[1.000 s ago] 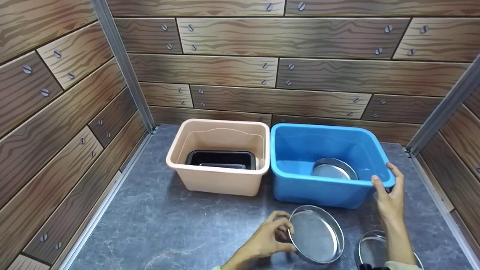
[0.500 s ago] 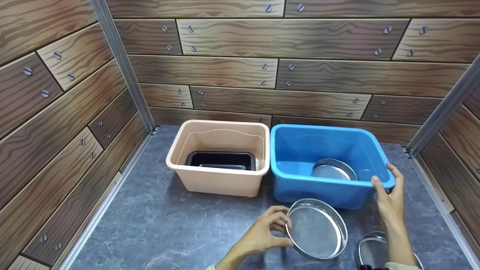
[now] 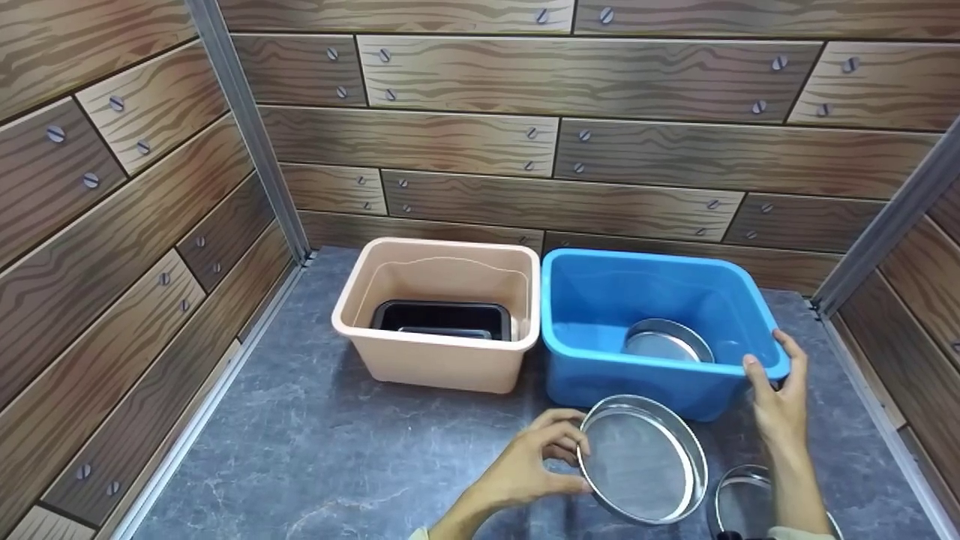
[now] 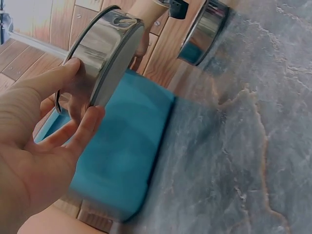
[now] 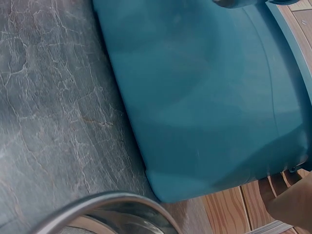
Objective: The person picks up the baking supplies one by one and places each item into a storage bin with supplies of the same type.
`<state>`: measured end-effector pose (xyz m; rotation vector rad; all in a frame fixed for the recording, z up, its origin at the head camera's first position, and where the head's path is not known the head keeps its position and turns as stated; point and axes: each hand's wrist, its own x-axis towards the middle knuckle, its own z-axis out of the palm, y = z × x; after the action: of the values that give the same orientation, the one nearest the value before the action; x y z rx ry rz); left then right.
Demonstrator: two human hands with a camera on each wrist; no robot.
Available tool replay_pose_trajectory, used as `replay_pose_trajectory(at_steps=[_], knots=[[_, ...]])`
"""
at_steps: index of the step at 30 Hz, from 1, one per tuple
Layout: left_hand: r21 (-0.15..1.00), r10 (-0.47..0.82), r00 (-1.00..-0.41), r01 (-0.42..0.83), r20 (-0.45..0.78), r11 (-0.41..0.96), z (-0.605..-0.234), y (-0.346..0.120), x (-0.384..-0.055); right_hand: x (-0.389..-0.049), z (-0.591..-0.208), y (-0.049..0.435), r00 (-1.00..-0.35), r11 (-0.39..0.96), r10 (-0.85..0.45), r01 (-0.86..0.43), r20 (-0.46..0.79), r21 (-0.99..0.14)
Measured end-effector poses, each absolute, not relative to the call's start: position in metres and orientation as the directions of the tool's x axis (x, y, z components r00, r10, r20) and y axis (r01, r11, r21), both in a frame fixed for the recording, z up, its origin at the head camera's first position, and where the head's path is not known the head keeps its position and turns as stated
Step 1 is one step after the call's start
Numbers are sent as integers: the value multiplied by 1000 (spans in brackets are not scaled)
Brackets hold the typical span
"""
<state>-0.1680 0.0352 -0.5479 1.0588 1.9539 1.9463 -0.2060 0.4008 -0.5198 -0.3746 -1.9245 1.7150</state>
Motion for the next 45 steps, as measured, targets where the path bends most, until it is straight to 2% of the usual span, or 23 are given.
replay_pose_trajectory(at_steps=[12,24,31,40,45], knots=[[894,524,-726,393,445,-214,-519,28,-180,-208,-523,400,-804,118,552,-186,220,-975],[884,466,-755,440,461,-160,-499,27,-189,-208,-519,398,-802,133,554,-180,224,-975],[886,409,-787,430,461,-171,-493,30,-192,-206,-522,397,-815,118,550,-141,183,-983],[872,373,-789,443,489,-207,-487,34,-200,-205,-521,398,-825,132,539,-119,172,-984],[880,369,-799,439,475,-182,-481,36,-204,-205,-519,397,-819,121,547,-130,176,-984]])
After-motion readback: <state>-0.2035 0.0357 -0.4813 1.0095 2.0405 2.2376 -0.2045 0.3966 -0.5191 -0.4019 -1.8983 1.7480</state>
